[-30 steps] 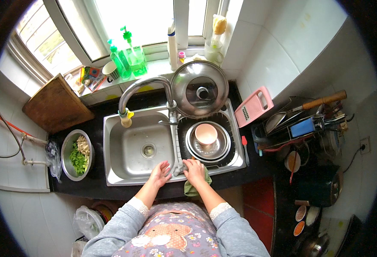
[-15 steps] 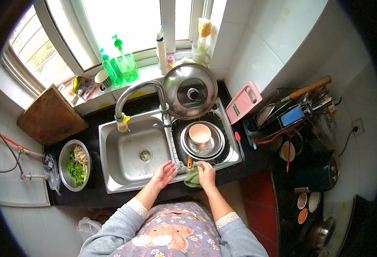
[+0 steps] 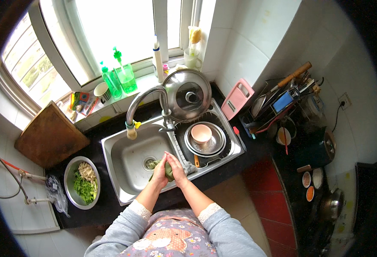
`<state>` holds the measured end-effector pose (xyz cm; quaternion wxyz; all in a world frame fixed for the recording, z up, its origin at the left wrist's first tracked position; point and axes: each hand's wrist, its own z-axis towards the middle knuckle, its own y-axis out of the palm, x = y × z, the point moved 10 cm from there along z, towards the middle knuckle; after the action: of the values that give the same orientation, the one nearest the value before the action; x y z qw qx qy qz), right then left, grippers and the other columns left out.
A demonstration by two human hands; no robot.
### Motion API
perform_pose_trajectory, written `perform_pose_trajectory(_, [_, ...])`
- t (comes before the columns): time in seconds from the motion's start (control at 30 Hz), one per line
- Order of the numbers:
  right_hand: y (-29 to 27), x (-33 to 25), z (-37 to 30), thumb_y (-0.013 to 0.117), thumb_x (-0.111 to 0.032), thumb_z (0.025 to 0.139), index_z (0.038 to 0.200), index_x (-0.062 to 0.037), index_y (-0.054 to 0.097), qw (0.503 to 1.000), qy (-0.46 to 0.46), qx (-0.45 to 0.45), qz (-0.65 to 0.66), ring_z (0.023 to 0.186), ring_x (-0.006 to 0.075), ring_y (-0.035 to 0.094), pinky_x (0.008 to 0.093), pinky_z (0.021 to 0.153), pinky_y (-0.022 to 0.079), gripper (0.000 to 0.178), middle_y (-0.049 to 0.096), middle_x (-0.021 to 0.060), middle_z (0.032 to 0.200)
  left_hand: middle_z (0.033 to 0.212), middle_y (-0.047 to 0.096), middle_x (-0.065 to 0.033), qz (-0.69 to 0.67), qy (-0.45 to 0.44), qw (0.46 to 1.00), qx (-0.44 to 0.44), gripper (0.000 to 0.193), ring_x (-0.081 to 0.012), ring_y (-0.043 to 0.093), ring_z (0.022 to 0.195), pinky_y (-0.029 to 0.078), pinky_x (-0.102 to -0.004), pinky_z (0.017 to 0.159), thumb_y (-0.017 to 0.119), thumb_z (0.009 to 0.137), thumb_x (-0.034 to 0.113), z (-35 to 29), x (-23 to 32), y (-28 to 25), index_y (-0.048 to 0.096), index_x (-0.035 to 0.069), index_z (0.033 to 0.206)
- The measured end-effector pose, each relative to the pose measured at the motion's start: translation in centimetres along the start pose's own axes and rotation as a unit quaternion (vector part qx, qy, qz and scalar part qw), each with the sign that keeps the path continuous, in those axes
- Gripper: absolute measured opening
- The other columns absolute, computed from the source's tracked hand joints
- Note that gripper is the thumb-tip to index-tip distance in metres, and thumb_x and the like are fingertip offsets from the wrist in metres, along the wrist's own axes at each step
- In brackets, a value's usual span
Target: The person wipes the kitchen countertop with a cloth, moves a bowl of vegetables to the sink, washes the cloth under running water, and continues wiping the countertop and stove area. The person also handles a bowl of cooked food and a ladle before rinsing the cloth again.
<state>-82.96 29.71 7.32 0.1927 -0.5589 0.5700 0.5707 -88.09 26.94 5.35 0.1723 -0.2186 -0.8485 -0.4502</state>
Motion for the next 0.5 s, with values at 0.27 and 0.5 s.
perform_pose_trajectory(0.27, [-3.5,-3.2,-2.4,0.052,-0.033,0.097,0.089,0.0028,0.066,0.917,-0.183,0.234,-0.266,0.069,0.0309,0.064,0.0372,0.069,0.048,0.04,0.066,0.0213,0.078,0.102,0.065,-0.0012,0.013,-0.041,0.988,-0.149,0.035,-0.0126,0.06,0.095,0.047,-0.0296,0.087,0.046,0.1,0.042,-2.0,-1.6,2.9,0.061,0.011,0.106])
perform_pose_trajectory(0.5, [-5.9,-11.5,-7.9,0.04,-0.027,0.103,0.101,-0.0009,0.068,0.902,-0.265,0.277,-0.196,0.085,0.0203,0.068,0.0304,0.077,0.05,0.038,0.072,0.0112,0.094,0.1,0.061,0.0026,0.161,-0.036,0.965,-0.202,0.02,-0.0091,0.055,0.098,0.043,-0.0287,0.085,0.051,0.1,0.031,-2.8,-2.4,6.5,0.058,0.013,0.106])
